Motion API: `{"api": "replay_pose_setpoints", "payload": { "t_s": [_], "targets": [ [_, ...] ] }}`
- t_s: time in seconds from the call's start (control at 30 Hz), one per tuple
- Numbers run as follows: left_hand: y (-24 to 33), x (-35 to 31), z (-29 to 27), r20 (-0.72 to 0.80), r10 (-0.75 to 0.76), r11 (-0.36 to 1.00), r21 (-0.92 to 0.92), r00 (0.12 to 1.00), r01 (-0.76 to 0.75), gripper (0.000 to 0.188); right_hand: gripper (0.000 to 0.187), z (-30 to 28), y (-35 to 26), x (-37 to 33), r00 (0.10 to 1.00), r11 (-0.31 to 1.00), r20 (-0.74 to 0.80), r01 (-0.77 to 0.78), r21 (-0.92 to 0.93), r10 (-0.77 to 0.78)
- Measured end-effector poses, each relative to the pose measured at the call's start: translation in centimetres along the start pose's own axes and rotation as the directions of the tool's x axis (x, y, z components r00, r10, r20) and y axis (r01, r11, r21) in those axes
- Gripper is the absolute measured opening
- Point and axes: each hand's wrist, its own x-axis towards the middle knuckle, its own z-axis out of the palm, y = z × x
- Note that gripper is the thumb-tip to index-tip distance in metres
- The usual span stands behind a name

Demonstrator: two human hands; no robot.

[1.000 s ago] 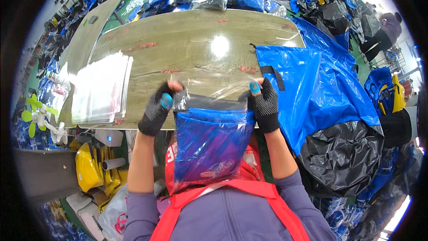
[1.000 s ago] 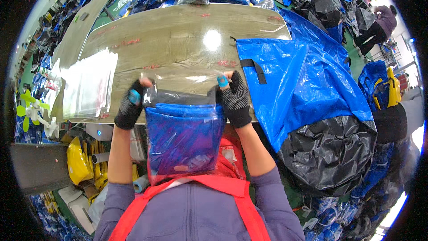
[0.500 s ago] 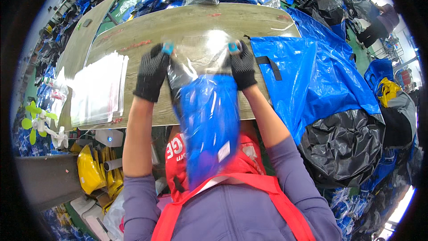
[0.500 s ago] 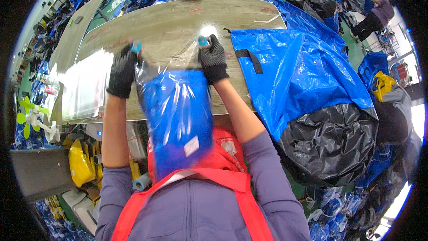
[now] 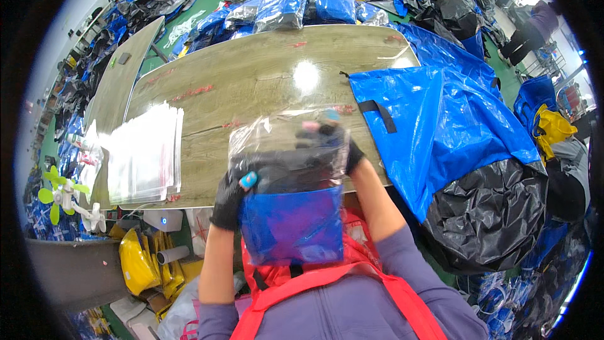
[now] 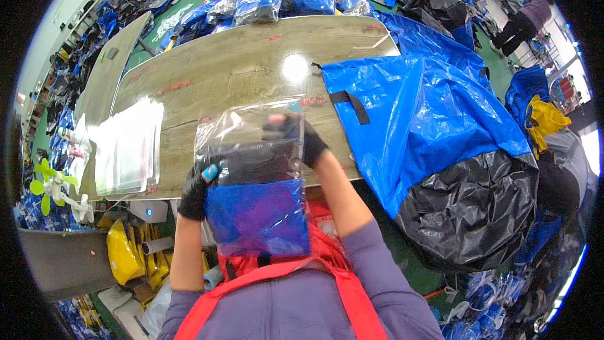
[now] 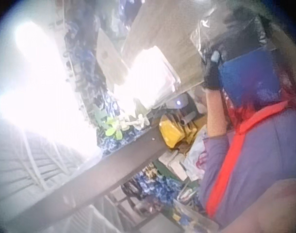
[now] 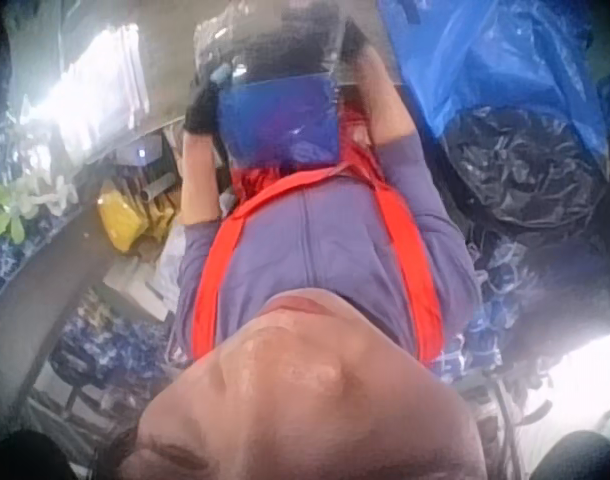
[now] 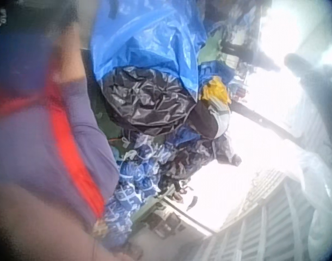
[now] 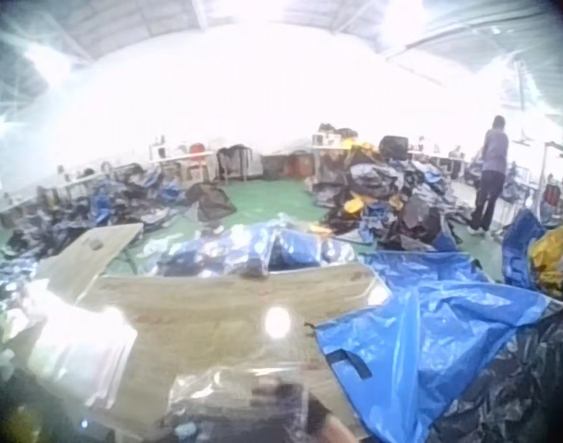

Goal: The person folds a blue and black tarp on a table, then places it into a clear plastic bag. The person repeats this process with another tarp.

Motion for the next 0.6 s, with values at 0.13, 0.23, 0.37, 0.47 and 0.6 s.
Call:
{"api": "replay_pose_setpoints", "payload": {
  "t_s": [0.13, 0.23, 0.37, 0.47, 0.6],
  "targets": [
    [-4.8, -0.2, -1.4, -0.11, -0.054, 0.983, -0.182, 0.992, 0.033, 0.038, 0.048, -2.2, 3.5, -4.2, 0.894, 0.701, -0.223, 0.13, -0.702, -0.389],
    [-6.9, 0.9, -0.9, -0.093, 0.085, 0.974, -0.201, 0.992, -0.102, 0.04, 0.029, -4.1, 5.7, -4.0, 0.736, 0.533, -0.264, 0.152, -0.832, -0.623],
    [-7.4, 3.3, -1.8, -0.081, 0.037, 0.997, -0.061, 0.996, -0.042, 0.042, 0.025, -4.0, 3.3, -1.5, 0.735, 0.521, -0.237, 0.182, -0.834, -0.636],
    [-6.8, 6.4, -3.9, -0.079, -0.286, 0.935, -0.242, 0.955, 0.259, 0.036, 0.03, -2.5, 0.7, -0.3, 0.742, 0.679, -0.42, 0.064, -0.731, -0.522],
    [-6.4, 9.6, -5.5, -0.138, 0.019, 0.985, -0.165, 0.99, -0.041, 0.035, 0.02, -0.8, -0.3, 0.4, 0.635, 0.354, -0.116, 0.261, -0.898, -0.764]
  ]
}}
